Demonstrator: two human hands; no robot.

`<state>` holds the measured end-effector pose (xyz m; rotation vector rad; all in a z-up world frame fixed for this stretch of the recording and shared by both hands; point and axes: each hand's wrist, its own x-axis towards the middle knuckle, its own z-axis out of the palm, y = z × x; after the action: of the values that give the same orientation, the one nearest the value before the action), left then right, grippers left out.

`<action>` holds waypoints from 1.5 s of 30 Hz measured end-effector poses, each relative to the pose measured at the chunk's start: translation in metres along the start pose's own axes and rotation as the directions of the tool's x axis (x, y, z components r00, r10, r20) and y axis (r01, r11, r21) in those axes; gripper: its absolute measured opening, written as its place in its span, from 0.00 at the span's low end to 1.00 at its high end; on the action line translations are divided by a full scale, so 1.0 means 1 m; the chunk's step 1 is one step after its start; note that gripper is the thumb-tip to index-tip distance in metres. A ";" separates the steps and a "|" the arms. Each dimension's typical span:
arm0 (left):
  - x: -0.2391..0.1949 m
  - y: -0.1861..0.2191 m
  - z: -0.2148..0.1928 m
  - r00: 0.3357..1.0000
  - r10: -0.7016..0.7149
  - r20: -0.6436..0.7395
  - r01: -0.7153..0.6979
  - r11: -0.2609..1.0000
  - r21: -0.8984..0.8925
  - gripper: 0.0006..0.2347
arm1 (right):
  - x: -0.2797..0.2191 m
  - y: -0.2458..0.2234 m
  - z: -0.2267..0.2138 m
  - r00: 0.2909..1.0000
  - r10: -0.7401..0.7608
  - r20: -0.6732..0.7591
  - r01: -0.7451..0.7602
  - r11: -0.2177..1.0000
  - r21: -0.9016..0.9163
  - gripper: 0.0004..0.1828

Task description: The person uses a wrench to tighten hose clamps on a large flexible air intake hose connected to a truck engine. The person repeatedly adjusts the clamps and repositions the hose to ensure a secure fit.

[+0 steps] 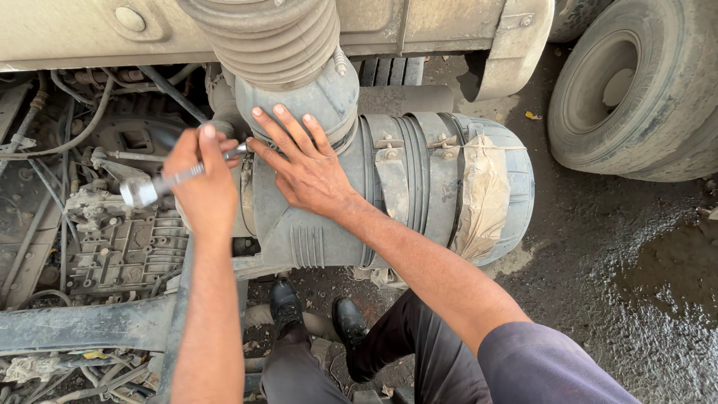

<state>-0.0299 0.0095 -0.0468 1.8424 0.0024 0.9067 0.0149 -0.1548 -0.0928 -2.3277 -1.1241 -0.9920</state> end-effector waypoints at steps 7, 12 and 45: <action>-0.030 -0.020 0.010 0.986 0.113 -0.123 -0.138 0.965 -0.222 0.13 | 0.000 -0.001 -0.001 1.000 -0.004 -0.025 0.004 1.000 0.010 0.35; -0.016 -0.012 0.008 0.996 0.073 -0.042 -0.077 0.993 -0.086 0.15 | 0.001 0.000 0.000 1.000 -0.008 -0.022 0.008 1.000 -0.008 0.35; -0.016 -0.026 0.005 0.999 0.047 0.012 -0.045 0.989 -0.143 0.05 | -0.001 0.000 0.001 1.000 -0.018 -0.024 0.017 0.999 -0.041 0.35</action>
<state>-0.0283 0.0116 -0.0779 1.7219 -0.1123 0.9009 0.0149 -0.1542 -0.0942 -2.3348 -1.1264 -1.0559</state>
